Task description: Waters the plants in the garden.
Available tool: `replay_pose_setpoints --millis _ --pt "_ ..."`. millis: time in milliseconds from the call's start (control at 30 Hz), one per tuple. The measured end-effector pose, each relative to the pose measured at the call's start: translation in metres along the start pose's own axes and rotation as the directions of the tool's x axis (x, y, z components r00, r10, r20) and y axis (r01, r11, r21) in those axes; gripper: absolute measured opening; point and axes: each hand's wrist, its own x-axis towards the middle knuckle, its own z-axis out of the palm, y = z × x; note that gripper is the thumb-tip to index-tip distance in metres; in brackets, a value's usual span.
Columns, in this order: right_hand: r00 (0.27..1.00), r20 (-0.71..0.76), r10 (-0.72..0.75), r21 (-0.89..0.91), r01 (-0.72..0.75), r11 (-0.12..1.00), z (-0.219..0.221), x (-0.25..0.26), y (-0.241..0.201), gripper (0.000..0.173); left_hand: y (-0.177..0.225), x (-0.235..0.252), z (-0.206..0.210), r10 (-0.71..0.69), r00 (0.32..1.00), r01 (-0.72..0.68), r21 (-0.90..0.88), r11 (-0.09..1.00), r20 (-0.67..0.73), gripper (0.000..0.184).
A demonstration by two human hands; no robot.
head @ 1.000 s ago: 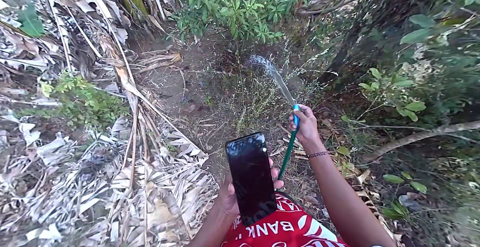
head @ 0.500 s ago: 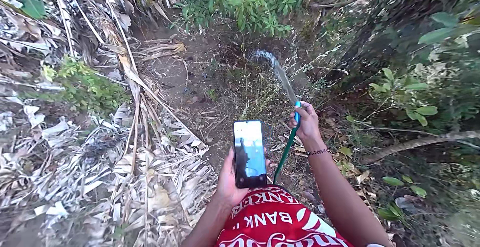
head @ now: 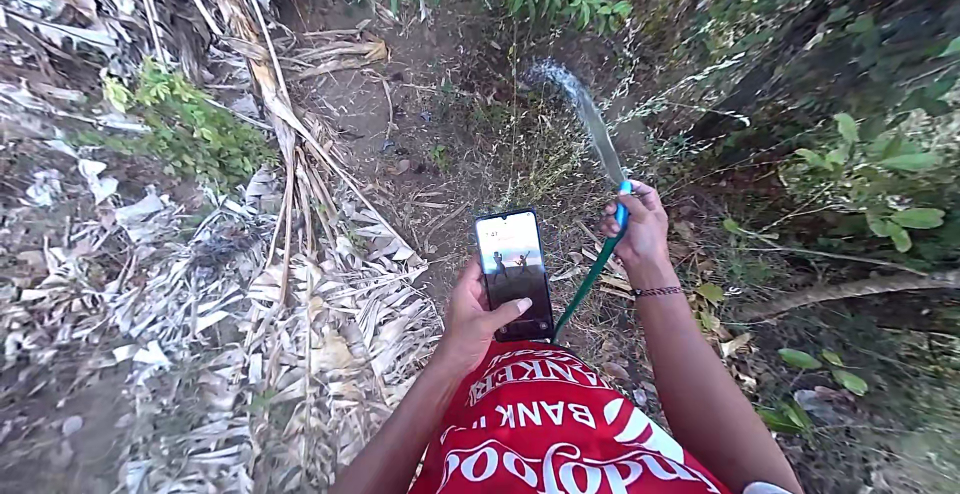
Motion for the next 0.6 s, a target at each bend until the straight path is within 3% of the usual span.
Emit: replay_pose_setpoints --millis 167,233,433,600 --pt "1.000 -0.016 0.001 0.002 -0.001 1.000 -0.0001 0.0001 0.0011 0.020 0.0001 0.0008 0.0038 0.013 0.995 -0.003 0.103 0.995 -0.095 0.033" --pt "1.000 -0.020 0.001 -0.009 -0.001 1.000 0.0019 -0.0018 -0.0003 0.020 -0.0004 0.0027 0.0036 0.024 0.991 -0.007 0.133 0.991 -0.131 0.026" --pt "1.000 -0.024 0.005 0.007 -0.005 1.000 0.0018 -0.0021 -0.0007 0.019 0.0022 0.0045 0.0028 -0.102 0.970 0.120 0.070 0.990 -0.220 0.047" --pt "1.000 -0.026 0.004 -0.004 -0.004 1.000 0.0007 0.0006 -0.0003 0.018 0.0070 0.0061 0.0018 -0.132 0.986 0.132 -0.007 0.991 -0.104 0.035"
